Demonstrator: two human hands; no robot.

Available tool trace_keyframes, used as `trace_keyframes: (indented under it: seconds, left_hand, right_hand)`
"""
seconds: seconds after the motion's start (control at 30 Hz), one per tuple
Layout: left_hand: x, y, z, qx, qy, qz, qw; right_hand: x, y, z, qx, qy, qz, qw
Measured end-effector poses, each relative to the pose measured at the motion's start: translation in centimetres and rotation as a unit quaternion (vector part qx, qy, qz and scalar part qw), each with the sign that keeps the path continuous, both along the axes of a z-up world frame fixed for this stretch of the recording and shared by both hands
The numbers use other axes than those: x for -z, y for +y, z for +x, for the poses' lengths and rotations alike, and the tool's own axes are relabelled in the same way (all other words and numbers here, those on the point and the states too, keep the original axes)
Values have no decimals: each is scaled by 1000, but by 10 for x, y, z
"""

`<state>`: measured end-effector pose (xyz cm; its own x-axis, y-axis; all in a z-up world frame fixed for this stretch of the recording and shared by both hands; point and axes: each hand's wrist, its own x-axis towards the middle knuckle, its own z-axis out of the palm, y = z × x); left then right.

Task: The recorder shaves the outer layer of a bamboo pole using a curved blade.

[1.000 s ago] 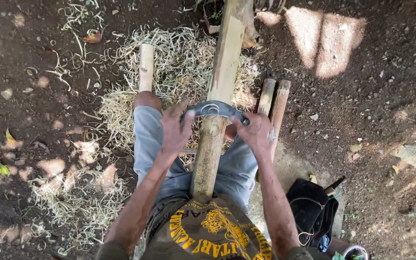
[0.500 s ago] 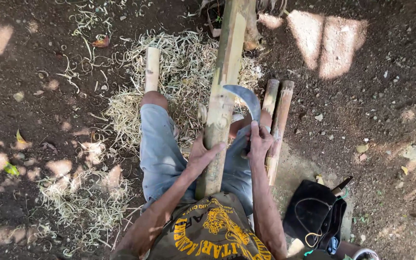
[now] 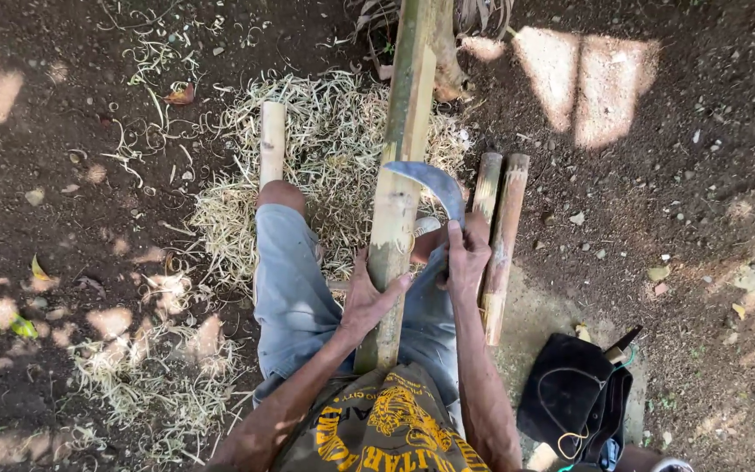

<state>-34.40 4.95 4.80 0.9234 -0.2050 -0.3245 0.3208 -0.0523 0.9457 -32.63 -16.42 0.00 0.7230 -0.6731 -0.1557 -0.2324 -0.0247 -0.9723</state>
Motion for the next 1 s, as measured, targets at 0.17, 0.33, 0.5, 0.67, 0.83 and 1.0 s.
trace_keyframes:
  seconds: [0.17,0.33,0.5,0.67,0.83,1.0]
  left_hand:
    - [-29,8,36,-30,-160,72,984]
    - [-53,-9,145,-42,-412,183,892]
    - [-15,-34,272,-36,-509,304,804]
    - [32,-57,353,39,-334,339,879]
    - [37,-71,398,-18,-325,308,894]
    - [59,-68,399,-62,-367,296,880]
  right_hand:
    - [7,-15,54,-44,-63,-273,959]
    - [5,-26,112,-54,58,-285,955]
    - [-7,-36,175,-103,-8,-375,921]
    - [-25,-59,246,-182,58,-410,892]
    - [-52,-68,298,-196,73,-452,867]
    - [-48,-63,300,-177,24,-461,869]
